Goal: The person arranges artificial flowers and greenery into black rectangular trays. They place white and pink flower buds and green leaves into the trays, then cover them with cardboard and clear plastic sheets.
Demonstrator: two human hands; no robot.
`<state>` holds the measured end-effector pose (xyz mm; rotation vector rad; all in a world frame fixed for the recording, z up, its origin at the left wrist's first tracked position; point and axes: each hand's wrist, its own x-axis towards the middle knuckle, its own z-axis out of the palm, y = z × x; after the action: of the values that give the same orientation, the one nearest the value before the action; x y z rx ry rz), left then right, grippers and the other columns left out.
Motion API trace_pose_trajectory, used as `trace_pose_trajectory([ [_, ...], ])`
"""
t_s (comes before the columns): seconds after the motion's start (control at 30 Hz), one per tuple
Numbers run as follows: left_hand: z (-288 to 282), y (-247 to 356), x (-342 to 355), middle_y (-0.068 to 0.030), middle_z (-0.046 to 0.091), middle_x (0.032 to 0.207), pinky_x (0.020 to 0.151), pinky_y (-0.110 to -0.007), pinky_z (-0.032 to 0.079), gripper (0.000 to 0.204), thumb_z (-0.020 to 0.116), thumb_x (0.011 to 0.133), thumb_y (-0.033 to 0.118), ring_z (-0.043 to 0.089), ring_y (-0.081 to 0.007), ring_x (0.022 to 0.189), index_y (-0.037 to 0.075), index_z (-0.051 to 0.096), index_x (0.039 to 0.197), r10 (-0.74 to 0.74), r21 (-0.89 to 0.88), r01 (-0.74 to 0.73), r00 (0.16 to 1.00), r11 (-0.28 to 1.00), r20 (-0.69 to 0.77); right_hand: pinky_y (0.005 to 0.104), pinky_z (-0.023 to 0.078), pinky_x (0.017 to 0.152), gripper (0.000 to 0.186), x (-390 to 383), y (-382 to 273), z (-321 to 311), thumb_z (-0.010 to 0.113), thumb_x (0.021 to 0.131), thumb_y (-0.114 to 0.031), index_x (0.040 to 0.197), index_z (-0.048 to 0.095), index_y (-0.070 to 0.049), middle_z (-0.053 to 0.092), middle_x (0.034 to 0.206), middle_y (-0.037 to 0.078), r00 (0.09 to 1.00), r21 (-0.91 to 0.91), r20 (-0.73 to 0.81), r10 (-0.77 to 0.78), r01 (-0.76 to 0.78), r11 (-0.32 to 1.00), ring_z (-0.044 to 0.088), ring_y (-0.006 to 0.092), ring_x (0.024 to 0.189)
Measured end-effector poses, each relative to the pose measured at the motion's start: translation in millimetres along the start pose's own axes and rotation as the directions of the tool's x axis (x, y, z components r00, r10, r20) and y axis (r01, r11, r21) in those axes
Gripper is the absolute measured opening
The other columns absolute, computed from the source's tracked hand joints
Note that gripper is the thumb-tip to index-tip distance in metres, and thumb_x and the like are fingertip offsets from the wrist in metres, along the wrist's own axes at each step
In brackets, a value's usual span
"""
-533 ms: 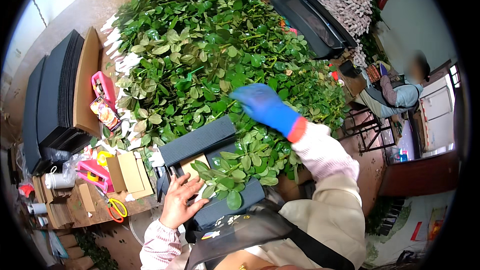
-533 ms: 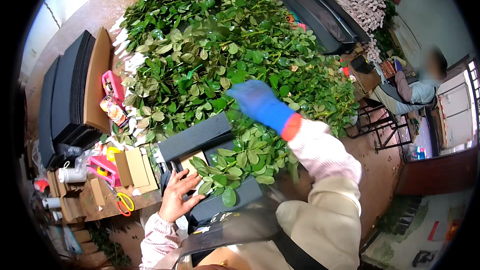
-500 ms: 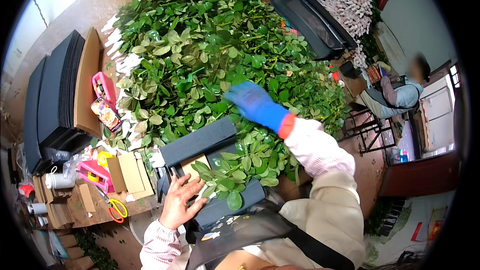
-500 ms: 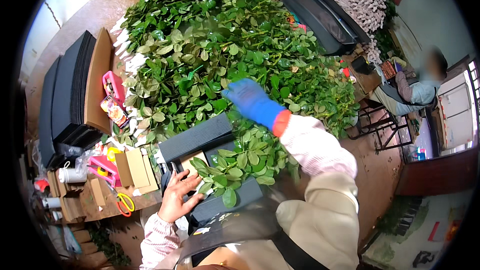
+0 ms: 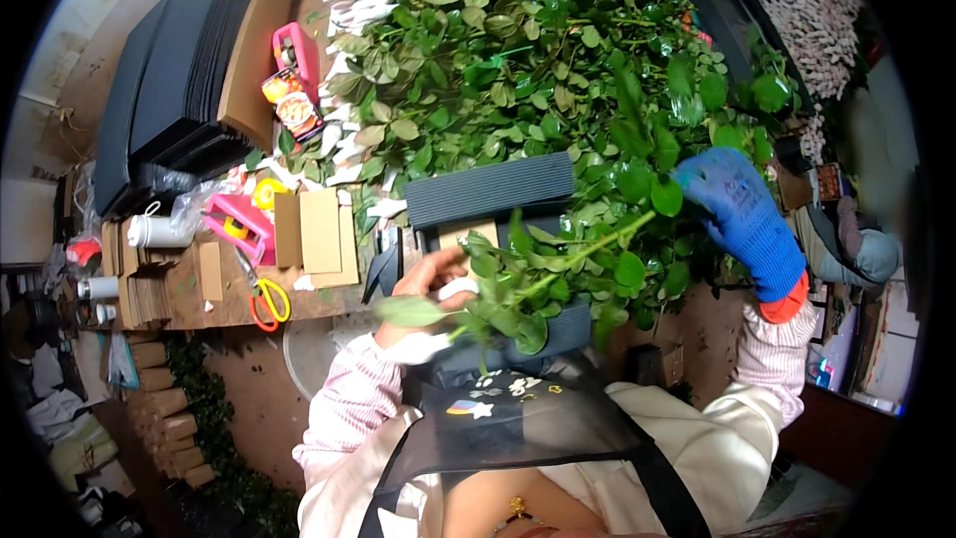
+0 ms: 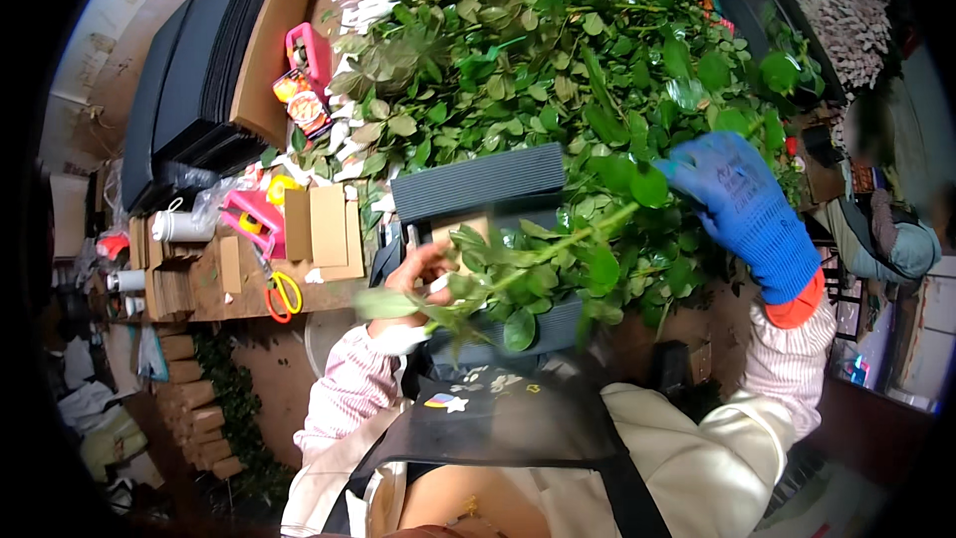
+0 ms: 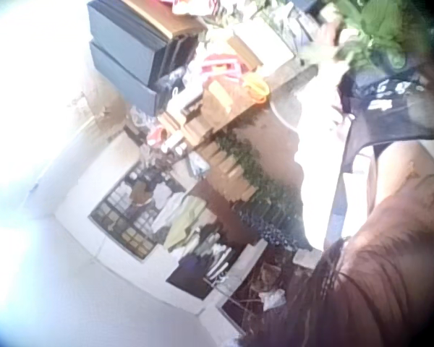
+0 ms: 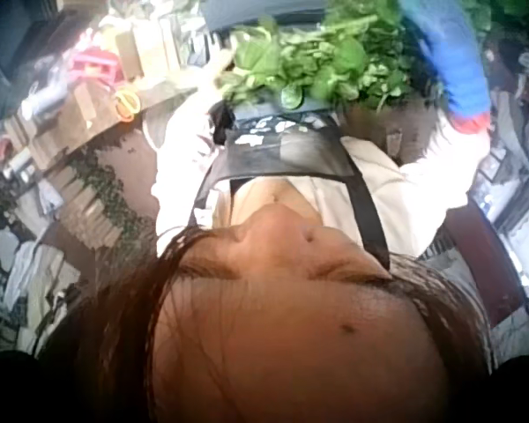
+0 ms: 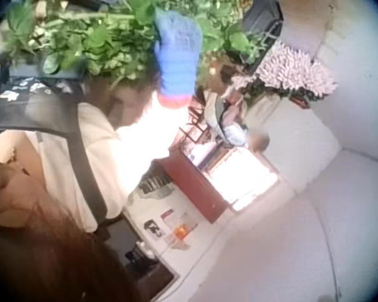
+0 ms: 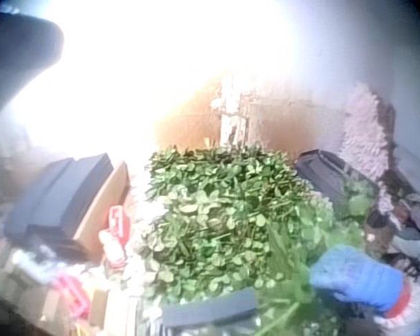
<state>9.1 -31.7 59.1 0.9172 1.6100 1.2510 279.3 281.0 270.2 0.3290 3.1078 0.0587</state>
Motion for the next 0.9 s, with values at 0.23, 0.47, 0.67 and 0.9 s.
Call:
trace_pose_trajectory([
  [0.23,-2,-24,11,-0.0136,0.062,0.132,0.081,-0.028,0.053,0.094,0.088,0.078,0.0,0.061,-0.0122,0.089,0.011,0.034,0.155,0.219,-0.097,-0.219,0.976,0.971,-0.011,0.0504,0.05,0.087,0.037,-58,23,69,0.07,0.085,-0.009,0.122,0.063,-0.014,0.066,0.105,0.015,0.9,0.005,0.372,0.228,-0.248,0.969,0.063,0.0392,0.098],
  [0.47,-2,-10,7,-0.011,0.061,0.136,0.084,-0.029,0.056,0.085,0.089,0.078,0.006,0.065,-0.0171,0.104,0.011,0.045,0.15,0.268,0.082,-0.263,0.962,0.961,-0.05,0.0503,0.052,0.081,0.026,-79,11,108,0.069,0.089,-0.014,0.114,0.063,-0.014,0.067,0.096,0.016,0.857,-0.01,0.418,0.301,-0.326,0.945,0.066,0.0392,0.093],
  [0.67,-5,14,6,-0.0131,0.065,0.131,0.086,-0.031,0.058,0.051,0.086,0.083,0.009,0.067,-0.0231,0.111,0.005,0.067,0.131,0.301,0.292,-0.294,0.953,0.91,0.023,0.0522,0.047,0.099,0.034,-79,-11,109,0.066,0.087,-0.012,0.121,0.064,-0.014,0.064,0.122,0.016,0.891,-0.184,0.186,0.413,-0.381,0.906,0.061,0.0397,0.115],
  [0.9,2,15,12,-0.0202,0.064,0.132,0.094,-0.038,0.057,0.058,0.084,0.084,0.011,0.068,-0.035,0.114,0.003,0.062,0.137,0.332,0.397,-0.345,0.938,0.851,0.103,0.0516,0.034,0.122,0.052,-101,-23,225,0.059,0.092,-0.019,0.143,0.058,-0.009,0.053,0.149,0.026,0.768,0.118,-0.033,0.64,-0.633,0.765,0.048,0.0429,0.14],
])
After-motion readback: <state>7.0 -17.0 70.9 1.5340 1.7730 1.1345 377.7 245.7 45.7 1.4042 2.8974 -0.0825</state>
